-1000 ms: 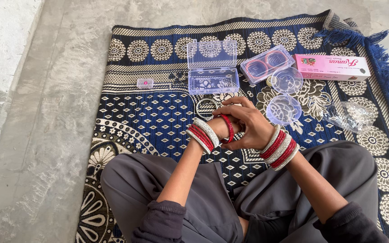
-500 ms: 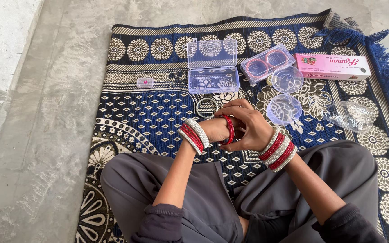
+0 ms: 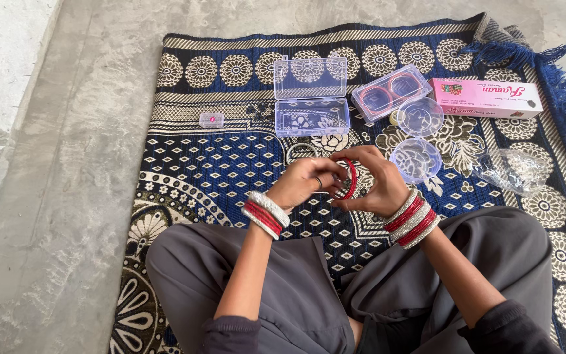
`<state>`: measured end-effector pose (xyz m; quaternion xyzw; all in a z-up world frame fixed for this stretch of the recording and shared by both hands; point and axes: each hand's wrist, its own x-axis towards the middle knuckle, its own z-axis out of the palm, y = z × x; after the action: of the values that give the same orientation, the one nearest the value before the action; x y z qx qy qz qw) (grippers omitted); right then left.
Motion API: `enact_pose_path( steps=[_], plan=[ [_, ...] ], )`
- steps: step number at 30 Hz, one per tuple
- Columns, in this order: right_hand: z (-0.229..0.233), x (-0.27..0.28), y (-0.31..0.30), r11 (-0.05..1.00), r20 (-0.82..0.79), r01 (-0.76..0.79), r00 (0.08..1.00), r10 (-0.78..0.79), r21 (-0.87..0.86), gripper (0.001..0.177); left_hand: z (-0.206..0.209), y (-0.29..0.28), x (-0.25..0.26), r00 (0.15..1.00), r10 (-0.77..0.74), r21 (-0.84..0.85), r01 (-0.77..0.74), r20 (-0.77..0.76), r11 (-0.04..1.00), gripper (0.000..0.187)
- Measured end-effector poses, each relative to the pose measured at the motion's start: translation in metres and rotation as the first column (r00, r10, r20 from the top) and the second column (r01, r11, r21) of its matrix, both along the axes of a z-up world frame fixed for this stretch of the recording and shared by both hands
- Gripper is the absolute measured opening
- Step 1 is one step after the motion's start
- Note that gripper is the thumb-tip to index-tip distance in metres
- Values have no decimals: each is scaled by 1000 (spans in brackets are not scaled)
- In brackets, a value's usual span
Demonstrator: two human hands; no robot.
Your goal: The person sits on a rug and removes red and silver bangles from their wrists, then places them into small plastic containers and a larger plastic case. The person handles the bangles one by one and arranges them in the containers.
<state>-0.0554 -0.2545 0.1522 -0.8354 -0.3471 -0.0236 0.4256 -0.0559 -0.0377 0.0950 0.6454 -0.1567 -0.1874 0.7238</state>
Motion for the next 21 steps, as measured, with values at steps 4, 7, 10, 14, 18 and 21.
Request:
enact_pose_path(
  steps=[4,7,10,14,18,21],
  plan=[
    [-10,2,-2,997,-88,51,995,-46,65,84,0,-3,-5,937,345,211,-348,52,913,31],
    [-18,1,0,990,-177,74,983,-52,122,84,-4,-11,-4,927,369,230,-346,-69,910,28],
    [-27,1,2,983,-251,99,966,-58,152,86,-11,-16,2,923,374,202,-352,-85,914,23],
    [-40,5,-5,985,-284,97,957,-53,142,94,-22,-27,13,899,436,326,-401,-37,856,19],
    [-56,13,-14,965,-326,243,924,-198,102,81,-32,-34,22,893,417,438,-448,170,780,12],
    [-72,19,-17,866,-388,500,795,-467,-16,46,-40,-42,34,861,387,497,-506,330,705,8]
  ],
)
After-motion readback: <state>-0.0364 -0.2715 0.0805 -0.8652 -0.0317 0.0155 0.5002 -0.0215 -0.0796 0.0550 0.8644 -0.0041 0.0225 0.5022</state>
